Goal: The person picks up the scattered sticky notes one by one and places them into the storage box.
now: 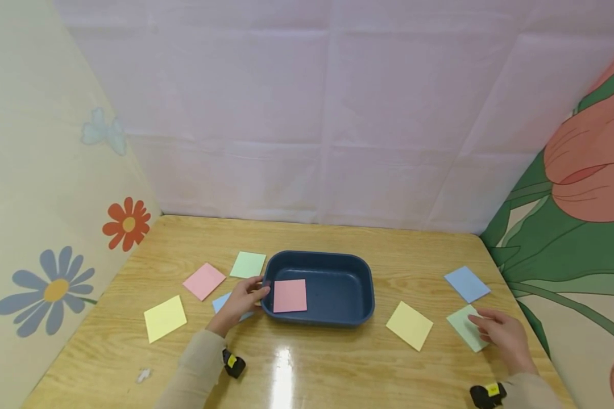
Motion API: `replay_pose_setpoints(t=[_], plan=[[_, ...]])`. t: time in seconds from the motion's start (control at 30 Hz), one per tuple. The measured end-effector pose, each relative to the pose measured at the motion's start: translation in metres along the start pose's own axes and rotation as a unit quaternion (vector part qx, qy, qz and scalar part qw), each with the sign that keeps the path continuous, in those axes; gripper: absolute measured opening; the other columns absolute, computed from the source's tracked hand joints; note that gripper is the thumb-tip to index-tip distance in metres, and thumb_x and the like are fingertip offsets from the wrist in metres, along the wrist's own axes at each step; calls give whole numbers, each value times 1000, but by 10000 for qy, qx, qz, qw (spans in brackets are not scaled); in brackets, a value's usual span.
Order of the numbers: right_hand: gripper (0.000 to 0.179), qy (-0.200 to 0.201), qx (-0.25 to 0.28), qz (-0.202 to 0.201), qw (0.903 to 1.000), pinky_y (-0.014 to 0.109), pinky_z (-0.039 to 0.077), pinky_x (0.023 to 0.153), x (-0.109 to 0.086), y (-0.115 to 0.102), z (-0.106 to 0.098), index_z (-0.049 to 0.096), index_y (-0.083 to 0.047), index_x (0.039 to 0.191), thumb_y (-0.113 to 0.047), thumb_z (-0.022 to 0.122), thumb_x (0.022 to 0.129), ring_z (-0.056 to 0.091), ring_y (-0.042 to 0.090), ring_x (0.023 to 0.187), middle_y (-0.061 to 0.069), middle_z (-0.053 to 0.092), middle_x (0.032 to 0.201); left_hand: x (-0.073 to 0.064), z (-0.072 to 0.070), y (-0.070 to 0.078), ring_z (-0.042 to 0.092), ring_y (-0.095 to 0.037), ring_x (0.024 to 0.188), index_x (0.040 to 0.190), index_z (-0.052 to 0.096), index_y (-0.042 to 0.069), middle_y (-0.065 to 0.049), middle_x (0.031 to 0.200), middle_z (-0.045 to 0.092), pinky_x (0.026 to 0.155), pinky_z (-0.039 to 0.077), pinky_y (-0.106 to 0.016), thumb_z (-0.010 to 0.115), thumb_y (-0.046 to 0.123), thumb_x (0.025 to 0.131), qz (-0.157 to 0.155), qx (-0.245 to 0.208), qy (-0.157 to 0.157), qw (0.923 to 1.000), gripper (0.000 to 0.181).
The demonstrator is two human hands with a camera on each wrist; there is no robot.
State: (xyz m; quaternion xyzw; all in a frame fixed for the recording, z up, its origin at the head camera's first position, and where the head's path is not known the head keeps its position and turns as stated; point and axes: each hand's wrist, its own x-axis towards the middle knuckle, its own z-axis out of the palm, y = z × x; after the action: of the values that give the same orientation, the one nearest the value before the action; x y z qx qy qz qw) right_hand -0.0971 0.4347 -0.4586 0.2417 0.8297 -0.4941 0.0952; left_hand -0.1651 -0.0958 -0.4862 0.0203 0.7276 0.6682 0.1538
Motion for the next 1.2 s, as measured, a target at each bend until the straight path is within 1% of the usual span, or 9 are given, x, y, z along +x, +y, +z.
replay_pose_setpoints(t=[0.17, 0.4, 0.5, 0.77, 0.9, 1.0, 1.07, 1.13, 1.2], plan=[[68, -11, 171, 165, 9997, 26, 53, 65, 2, 7, -4, 44, 16, 123, -34, 66, 82, 52, 1, 67, -17, 50, 82, 0, -1, -1, 58, -29, 93, 131, 41, -7, -25, 112, 51, 69, 55, -40, 54, 10, 92, 80, -83, -27, 9999, 45], [60, 115, 63, 185, 9997, 25, 51, 59, 2, 12, -6, 52, 16, 115, -31, 67, 81, 53, 1, 65, -17, 53, 76, -1, 0, 0, 58, -27, 92, 131, 42, -4, -24, 114, 51, 69, 55, -39, 54, 13, 92, 44, -61, -46, 10000, 44], [59, 126, 29, 208, 9997, 25, 51, 58, 1, 13, -6, 51, 17, 114, -30, 67, 82, 54, 4, 64, -15, 54, 74, -1, 0, 0, 59, -26, 91, 131, 42, -4, -24, 113, 51, 69, 55, -39, 54, 13, 92, 43, -43, -55, 10000, 45], [68, 161, -79, 298, 9994, 25, 52, 59, 2, 16, -7, 44, 20, 119, -32, 67, 81, 53, 5, 64, -13, 54, 76, 1, 0, -2, 59, -26, 91, 130, 42, -6, -25, 113, 51, 68, 55, -39, 54, 12, 92, 83, -49, -39, 9999, 44], [68, 345, -228, 275, 9988, 26, 51, 57, 3, 19, -7, 45, 20, 118, -32, 68, 79, 52, 5, 63, -12, 55, 77, 0, 1, -2, 58, -27, 92, 131, 41, -5, -24, 114, 51, 69, 55, -39, 54, 12, 92, 78, -5, -34, 10000, 44], [71, 506, -464, 183, 9975, 25, 50, 55, 5, 22, -7, 46, 20, 117, -34, 69, 77, 49, 1, 61, 3, 60, 81, 0, 1, -2, 58, -26, 92, 132, 41, -5, -23, 114, 51, 69, 55, -39, 53, 12, 93, 56, -11, -29, 10000, 45], [74, 548, -577, 151, 9967, 24, 49, 54, 6, 24, -7, 46, 20, 117, -35, 71, 75, 48, -2, 60, 17, 61, 90, 0, 1, -1, 58, -26, 92, 132, 41, -4, -23, 114, 50, 69, 55, -39, 54, 12, 93, 52, -10, -24, 10000, 45], [77, 507, -690, 137, 9962, 24, 49, 53, 6, 24, -7, 45, 20, 117, -37, 72, 74, 47, -3, 60, 31, 54, 104, 0, 1, -1, 58, -26, 92, 132, 40, -5, -23, 114, 50, 69, 55, -39, 54, 13, 92, 63, 6, -25, 10000, 45], [79, 469, -711, 211, 9961, 23, 49, 53, 5, 24, -7, 45, 20, 118, -38, 74, 72, 48, -1, 63, 36, 46, 114, -1, 1, 0, 58, -26, 91, 132, 41, -5, -23, 114, 51, 69, 55, -39, 54, 13, 92, 71, 1, -28, 10000, 45]])
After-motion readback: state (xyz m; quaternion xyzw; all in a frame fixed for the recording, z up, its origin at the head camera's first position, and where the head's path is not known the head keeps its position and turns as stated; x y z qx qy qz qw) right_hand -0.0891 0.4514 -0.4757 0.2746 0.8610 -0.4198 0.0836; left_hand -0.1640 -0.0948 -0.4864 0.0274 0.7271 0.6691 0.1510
